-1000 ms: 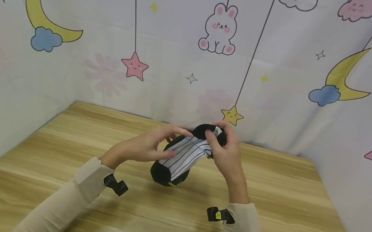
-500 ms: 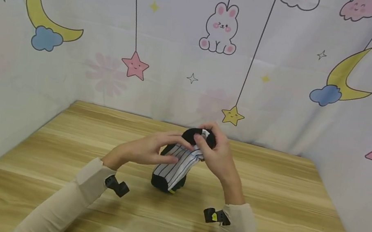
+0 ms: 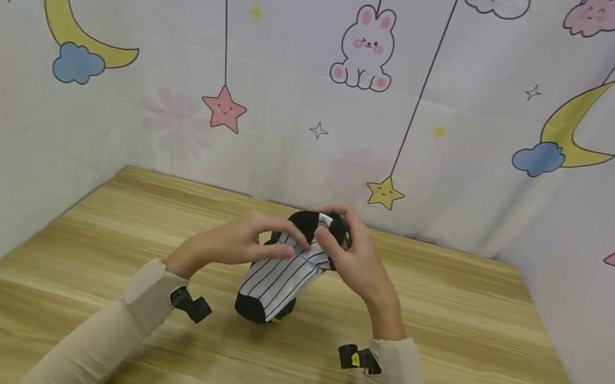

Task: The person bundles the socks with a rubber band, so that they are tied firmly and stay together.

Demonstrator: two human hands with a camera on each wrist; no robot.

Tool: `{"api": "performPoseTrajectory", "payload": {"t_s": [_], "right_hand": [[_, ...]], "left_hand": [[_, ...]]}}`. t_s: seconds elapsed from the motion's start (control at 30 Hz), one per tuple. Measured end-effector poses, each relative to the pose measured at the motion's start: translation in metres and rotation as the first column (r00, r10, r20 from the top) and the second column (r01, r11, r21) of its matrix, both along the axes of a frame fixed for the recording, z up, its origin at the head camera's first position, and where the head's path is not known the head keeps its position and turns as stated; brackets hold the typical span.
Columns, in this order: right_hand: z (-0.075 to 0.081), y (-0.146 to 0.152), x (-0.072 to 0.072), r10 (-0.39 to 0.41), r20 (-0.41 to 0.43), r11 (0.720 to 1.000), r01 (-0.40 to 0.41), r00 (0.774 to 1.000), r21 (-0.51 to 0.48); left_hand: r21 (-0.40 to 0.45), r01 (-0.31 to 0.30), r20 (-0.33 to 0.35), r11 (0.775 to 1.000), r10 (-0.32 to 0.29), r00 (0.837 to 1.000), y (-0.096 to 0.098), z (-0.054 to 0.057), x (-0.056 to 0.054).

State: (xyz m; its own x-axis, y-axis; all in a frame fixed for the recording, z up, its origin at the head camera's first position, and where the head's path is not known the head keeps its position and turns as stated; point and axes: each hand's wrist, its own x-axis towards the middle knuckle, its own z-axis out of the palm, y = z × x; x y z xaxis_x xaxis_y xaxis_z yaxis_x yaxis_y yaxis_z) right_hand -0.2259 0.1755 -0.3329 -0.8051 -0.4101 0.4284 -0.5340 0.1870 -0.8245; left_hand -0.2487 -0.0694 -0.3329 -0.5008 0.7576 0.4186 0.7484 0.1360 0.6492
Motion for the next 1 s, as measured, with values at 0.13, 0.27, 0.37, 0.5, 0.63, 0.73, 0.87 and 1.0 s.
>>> {"api": "performPoseTrajectory", "payload": {"t_s": [0.13, 0.27, 0.37, 0.5, 0.63, 0.73, 0.87, 1.0], "right_hand": [[0.002, 0.004, 0.000, 0.088, 0.056, 0.995, -0.085, 0.995, -0.061], [0.004, 0.008, 0.000, 0.071, 0.033, 0.995, -0.068, 0.997, -0.074], [0.005, 0.010, -0.001, 0.029, 0.027, 0.998, -0.027, 0.999, -0.060], [0.005, 0.012, -0.002, 0.020, 0.055, 0.999, -0.018, 0.998, -0.046], [0.005, 0.014, -0.003, 0.025, 0.093, 0.999, -0.023, 0.995, -0.022], [0.006, 0.016, -0.002, 0.024, 0.133, 1.000, -0.025, 0.991, 0.010], [0.008, 0.019, -0.001, 0.084, 0.125, 0.990, -0.097, 0.989, 0.102], [0.010, 0.017, 0.002, 0.192, 0.120, 0.952, -0.214, 0.974, 0.216]], "left_hand": [[0.060, -0.054, -0.018, 0.997, 0.055, 0.998, -0.005, 0.003, -0.001], [0.136, -0.116, -0.032, 0.984, 0.122, 0.992, -0.010, 0.004, -0.002], [0.184, -0.155, -0.016, 0.971, 0.160, 0.987, -0.012, 0.005, -0.003], [0.222, -0.193, 0.004, 0.956, 0.197, 0.980, -0.013, 0.005, -0.003], [0.257, -0.215, 0.022, 0.942, 0.217, 0.976, -0.013, 0.006, -0.003], [0.294, -0.230, 0.031, 0.928, 0.231, 0.972, -0.014, 0.007, -0.004], [0.331, -0.254, 0.052, 0.909, 0.251, 0.967, -0.015, 0.008, -0.004], [0.337, -0.259, 0.060, 0.905, 0.254, 0.965, -0.016, 0.009, -0.002]]}}
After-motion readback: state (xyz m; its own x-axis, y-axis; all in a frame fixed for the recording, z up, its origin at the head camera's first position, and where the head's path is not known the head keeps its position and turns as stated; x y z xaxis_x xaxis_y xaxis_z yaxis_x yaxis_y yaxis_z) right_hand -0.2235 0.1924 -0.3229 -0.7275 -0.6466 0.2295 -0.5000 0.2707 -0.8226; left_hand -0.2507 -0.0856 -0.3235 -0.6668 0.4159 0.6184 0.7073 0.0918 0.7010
